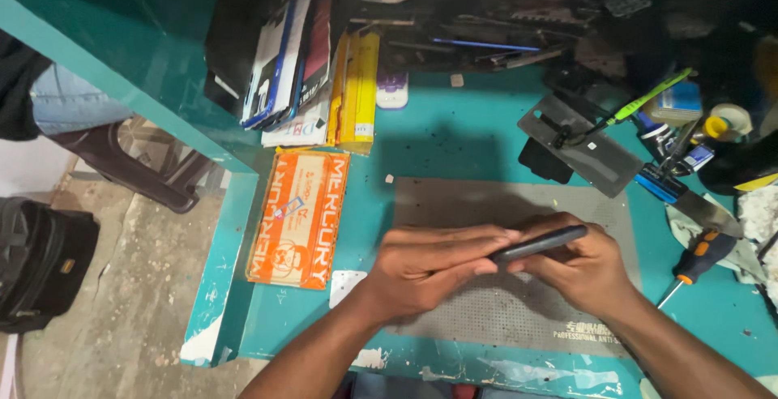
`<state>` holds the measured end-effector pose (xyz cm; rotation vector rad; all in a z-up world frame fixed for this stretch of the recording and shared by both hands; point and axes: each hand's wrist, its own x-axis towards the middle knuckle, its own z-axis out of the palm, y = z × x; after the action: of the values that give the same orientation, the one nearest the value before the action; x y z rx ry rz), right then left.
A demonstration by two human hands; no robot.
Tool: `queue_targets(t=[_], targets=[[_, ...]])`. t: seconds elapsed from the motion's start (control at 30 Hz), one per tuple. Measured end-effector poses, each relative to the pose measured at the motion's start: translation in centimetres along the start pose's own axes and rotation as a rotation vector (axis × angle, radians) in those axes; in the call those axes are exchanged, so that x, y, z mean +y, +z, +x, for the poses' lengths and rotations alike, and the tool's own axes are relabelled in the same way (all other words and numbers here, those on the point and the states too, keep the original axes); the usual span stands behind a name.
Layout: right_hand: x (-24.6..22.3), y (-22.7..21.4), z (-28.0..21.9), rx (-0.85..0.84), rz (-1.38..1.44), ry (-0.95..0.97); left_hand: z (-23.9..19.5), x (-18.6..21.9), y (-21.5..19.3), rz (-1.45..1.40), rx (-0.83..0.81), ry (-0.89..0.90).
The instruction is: The person uses a metal prying tool to separate the back cover of a smartphone from its frame. After prying around the edges, the back cover is removed, exposing the internal components including the battery and camera module. The person then uses a screwdriver to remove screws from the internal assembly.
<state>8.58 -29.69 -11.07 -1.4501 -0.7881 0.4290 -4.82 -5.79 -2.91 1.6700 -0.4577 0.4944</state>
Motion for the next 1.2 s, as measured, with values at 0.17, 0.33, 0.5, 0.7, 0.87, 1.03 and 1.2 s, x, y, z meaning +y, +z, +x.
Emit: queue_targets(t=[0.17,0.33,0.5,0.7,0.87,1.03,1.2], targets=[[0.7,-1.4,-0.1,0.023,0.008,0.111,0.0,-0.6,0.7,0.009,0.015,-0.03],[0.8,-1.1,0.4,-0.138,0.534,0.1,-0.4,-1.6,1.9,0.043,0.13,-0.095],[-0.5,-0.2,1.2,-0.135,0.586,0.241,-0.5,-1.8,2.2,0.039,0.16,-0.134],[-1.0,0.5,1.4,-0.126,0.538,0.2,-0.5,-1.6,2.4,0.055,0.228,-0.216],[0.5,-0.5,-0.4,-0.045,0.398,0.188,-0.5,-1.8,2.0,0.086,0.242,-0.324],[0.8,-1.8,-1.9,-0.06,-0.032,0.144,-0.4,-1.5,1.7,0.266,0.222,-0.056],[-0.8,-1.8,-2.0,-0.089,-0.084,0.099,-0.6,-0.5,1.2,0.209,0.112,0.031]])
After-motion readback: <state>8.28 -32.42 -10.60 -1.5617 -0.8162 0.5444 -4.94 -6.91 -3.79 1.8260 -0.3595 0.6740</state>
